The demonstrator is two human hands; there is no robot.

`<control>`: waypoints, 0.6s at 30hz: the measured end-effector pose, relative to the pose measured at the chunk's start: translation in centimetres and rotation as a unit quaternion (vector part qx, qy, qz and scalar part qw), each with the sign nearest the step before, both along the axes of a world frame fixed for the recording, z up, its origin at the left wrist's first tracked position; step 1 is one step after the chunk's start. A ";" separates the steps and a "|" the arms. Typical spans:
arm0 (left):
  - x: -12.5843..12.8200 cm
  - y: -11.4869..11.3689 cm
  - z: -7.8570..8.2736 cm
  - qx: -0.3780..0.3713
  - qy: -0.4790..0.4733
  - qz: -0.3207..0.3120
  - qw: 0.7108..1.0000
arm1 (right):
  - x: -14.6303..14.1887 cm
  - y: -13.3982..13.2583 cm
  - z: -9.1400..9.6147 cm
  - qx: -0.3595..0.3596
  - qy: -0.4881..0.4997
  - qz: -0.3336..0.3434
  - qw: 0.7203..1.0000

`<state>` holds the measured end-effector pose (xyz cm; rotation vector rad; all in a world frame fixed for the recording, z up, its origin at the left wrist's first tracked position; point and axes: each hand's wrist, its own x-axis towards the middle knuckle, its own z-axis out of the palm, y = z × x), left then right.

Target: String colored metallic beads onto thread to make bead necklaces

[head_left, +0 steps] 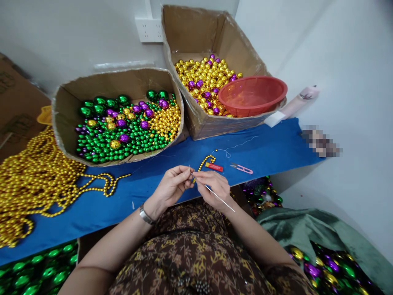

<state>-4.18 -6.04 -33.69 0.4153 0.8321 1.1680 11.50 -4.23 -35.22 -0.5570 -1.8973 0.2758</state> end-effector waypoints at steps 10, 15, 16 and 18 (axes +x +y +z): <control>0.8 5.2 4.9 0.178 0.119 0.009 0.977 | 0.7 4.0 3.7 -0.165 0.088 -0.021 0.982; 2.1 10.3 16.0 0.320 0.303 0.065 0.895 | 0.7 8.8 13.6 -0.093 0.109 -0.051 0.988; 2.3 11.0 18.3 0.348 0.341 0.065 0.871 | 0.5 9.5 15.7 -0.066 0.127 -0.042 0.989; 2.8 11.9 22.2 0.394 0.378 0.086 0.833 | 0.2 10.6 19.4 -0.002 0.178 -0.024 0.984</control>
